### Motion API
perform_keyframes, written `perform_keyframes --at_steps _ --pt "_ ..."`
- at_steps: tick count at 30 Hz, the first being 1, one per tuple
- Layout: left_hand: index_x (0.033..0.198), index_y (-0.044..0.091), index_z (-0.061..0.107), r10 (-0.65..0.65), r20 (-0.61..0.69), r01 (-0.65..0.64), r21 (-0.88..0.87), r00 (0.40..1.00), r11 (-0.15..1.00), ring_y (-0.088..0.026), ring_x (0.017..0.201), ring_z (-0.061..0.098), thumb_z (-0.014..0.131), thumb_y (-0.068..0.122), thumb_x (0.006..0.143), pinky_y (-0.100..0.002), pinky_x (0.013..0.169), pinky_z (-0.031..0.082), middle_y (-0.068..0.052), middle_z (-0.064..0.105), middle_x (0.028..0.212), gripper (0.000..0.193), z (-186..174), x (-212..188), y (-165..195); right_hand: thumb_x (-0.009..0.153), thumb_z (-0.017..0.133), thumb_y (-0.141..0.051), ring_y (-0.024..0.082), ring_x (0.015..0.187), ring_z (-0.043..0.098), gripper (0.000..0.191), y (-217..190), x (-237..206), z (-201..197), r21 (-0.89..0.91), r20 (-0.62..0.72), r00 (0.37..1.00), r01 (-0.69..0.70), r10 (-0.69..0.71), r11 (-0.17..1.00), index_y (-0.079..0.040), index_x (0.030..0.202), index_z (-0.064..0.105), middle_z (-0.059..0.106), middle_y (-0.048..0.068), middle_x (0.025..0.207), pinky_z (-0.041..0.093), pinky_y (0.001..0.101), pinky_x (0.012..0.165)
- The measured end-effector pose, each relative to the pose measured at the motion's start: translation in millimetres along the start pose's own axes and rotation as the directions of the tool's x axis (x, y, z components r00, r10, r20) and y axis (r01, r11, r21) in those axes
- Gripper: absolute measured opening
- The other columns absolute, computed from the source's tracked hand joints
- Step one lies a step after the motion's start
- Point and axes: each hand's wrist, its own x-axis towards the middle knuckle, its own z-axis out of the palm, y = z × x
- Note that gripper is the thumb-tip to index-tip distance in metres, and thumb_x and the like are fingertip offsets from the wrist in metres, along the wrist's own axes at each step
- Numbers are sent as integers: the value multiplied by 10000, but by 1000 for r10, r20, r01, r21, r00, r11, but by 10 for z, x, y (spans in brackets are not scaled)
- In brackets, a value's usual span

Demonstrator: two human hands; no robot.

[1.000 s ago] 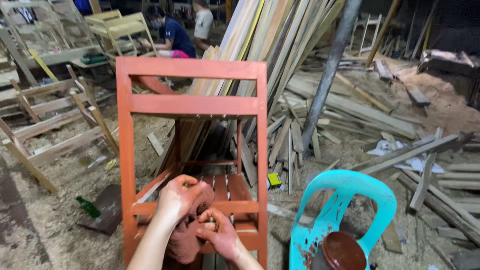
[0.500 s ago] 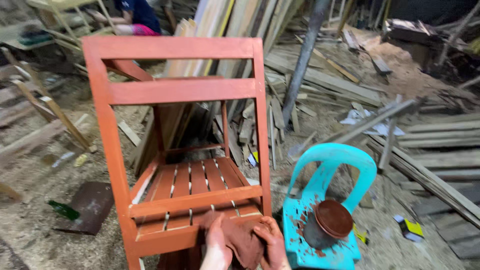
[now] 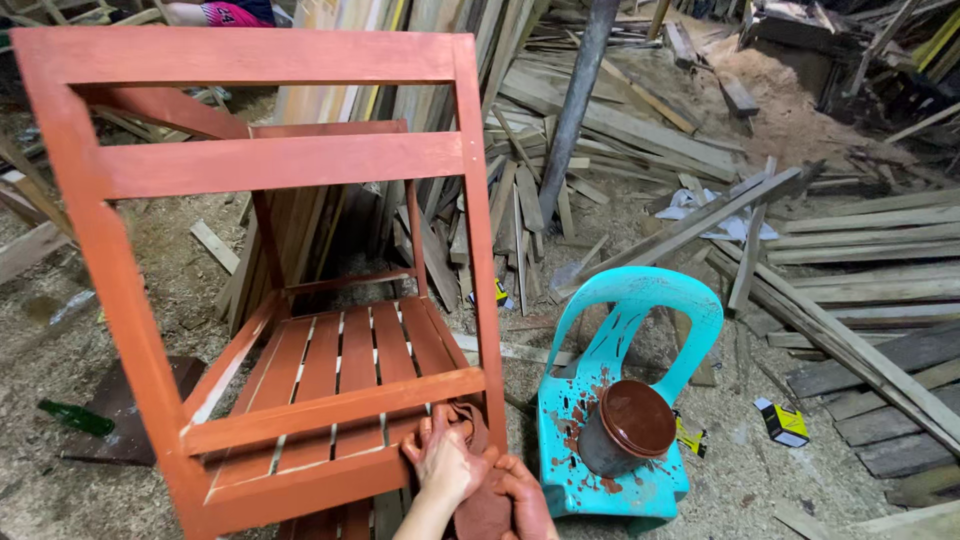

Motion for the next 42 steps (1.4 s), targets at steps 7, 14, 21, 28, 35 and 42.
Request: perform_keyframes --at_steps 7,14,21,28,35,42 --pt "912 117 718 121 -78 -127 -74 990 989 -359 1250 436 810 223 595 -560 1041 309 -142 536 1249 347 291 153 -126 726 549 71 193 820 631 324 41 198 -30 10 129 989 68 -69 998 31 1035 639 650 83 912 529 296 760" --pt "698 22 544 276 -281 -344 -232 919 910 -407 931 549 703 7 518 -429 795 456 -191 541 911 240 271 80 -226 653 524 18 267 832 656 452 31 185 11 37 -141 983 -117 121 993 -15 1083 661 683 118 918 556 364 755" --pt "632 -1 537 260 -305 -357 -324 916 876 -333 856 570 670 -30 499 -415 730 481 -148 523 906 190 146 145 -272 665 502 30 277 851 677 489 142 289 -137 83 -77 986 -142 148 986 -21 1130 646 702 124 935 589 393 775" --pt "758 4 611 148 -409 -267 -252 901 930 -394 1032 586 682 -14 533 -435 926 496 -191 554 1112 236 190 120 -140 690 522 35 254 801 677 497 82 210 -74 109 -29 990 -133 136 985 -38 1166 643 678 116 925 590 391 736" --pt "783 22 687 189 -32 -190 -45 981 981 -399 1086 577 816 175 684 -468 934 502 -173 576 1114 223 -12 109 -75 701 538 57 266 773 674 502 44 218 8 83 -82 988 -126 133 989 -28 1179 666 700 137 915 593 386 703" --pt "1001 11 667 62 253 246 -965 966 96 -284 1030 630 646 95 770 -395 883 526 -131 652 1095 247 80 -134 -337 671 510 61 287 877 726 494 21 202 -33 65 175 972 -168 154 984 -43 1135 645 735 144 1000 620 406 777"
